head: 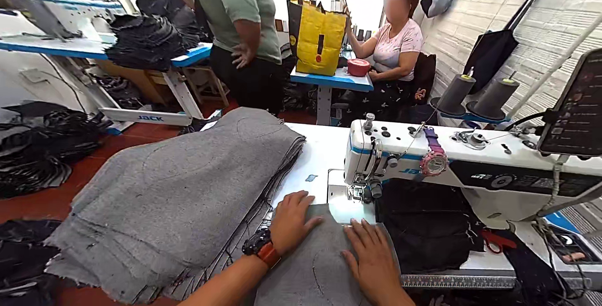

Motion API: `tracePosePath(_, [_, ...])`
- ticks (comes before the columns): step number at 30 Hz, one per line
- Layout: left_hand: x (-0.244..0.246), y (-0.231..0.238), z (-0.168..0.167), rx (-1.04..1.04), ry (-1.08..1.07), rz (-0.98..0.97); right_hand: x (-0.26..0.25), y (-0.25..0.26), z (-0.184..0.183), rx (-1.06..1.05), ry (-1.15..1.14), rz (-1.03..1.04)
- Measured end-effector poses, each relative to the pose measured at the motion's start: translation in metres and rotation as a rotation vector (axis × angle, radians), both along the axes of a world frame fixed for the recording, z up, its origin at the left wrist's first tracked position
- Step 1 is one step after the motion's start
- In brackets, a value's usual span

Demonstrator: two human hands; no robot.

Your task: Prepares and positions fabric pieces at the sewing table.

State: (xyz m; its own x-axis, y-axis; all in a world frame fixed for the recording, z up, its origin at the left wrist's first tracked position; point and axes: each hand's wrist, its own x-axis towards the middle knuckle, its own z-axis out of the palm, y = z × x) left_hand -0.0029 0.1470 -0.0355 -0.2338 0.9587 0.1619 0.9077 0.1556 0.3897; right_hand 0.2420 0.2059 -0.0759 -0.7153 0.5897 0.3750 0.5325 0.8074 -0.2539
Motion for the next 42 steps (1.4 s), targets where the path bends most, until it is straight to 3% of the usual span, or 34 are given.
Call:
tracePosePath(3, [0.009, 0.008, 0.019, -0.245, 0.079, 0.011, 0.004, -0.012, 0.021, -0.129, -0.081, -0.06])
tracePosePath(6, [0.022, 0.013, 0.043, -0.488, 0.033, -0.211, 0.006, -0.016, 0.036, -0.175, -0.081, -0.093])
tracePosePath(9, [0.026, 0.009, 0.043, -0.283, -0.058, -0.384, 0.01, -0.007, 0.026, -0.158, 0.04, -0.068])
tracePosePath(12, [0.025, 0.015, 0.021, 0.098, 0.022, -0.336, 0.014, 0.0, 0.023, -0.232, 0.119, -0.012])
tracePosePath(14, [0.023, 0.024, 0.009, 0.059, 0.037, -0.279, 0.015, 0.0, 0.031, -0.211, 0.096, -0.04])
tracePosePath(17, [0.024, 0.039, 0.008, -0.033, 0.031, -0.199, 0.015, 0.013, 0.055, -0.375, -0.111, -0.201])
tracePosePath(22, [0.028, 0.05, -0.001, 0.17, 0.16, -0.187, 0.01, 0.039, 0.053, -0.38, -0.208, -0.225])
tracePosePath(26, [0.044, 0.036, 0.013, -0.086, 0.127, -0.288, 0.006, 0.034, 0.075, -0.487, -0.404, -0.265])
tracePosePath(30, [0.046, 0.027, 0.002, -0.066, 0.055, -0.242, 0.01, 0.039, 0.071, -0.496, -0.393, -0.259])
tracePosePath(36, [0.042, 0.028, -0.002, -0.033, 0.012, -0.245, 0.017, 0.035, 0.037, -0.236, -0.127, -0.25])
tracePosePath(42, [0.037, 0.029, -0.01, 0.043, -0.035, -0.247, 0.019, 0.038, 0.036, -0.256, -0.124, -0.234])
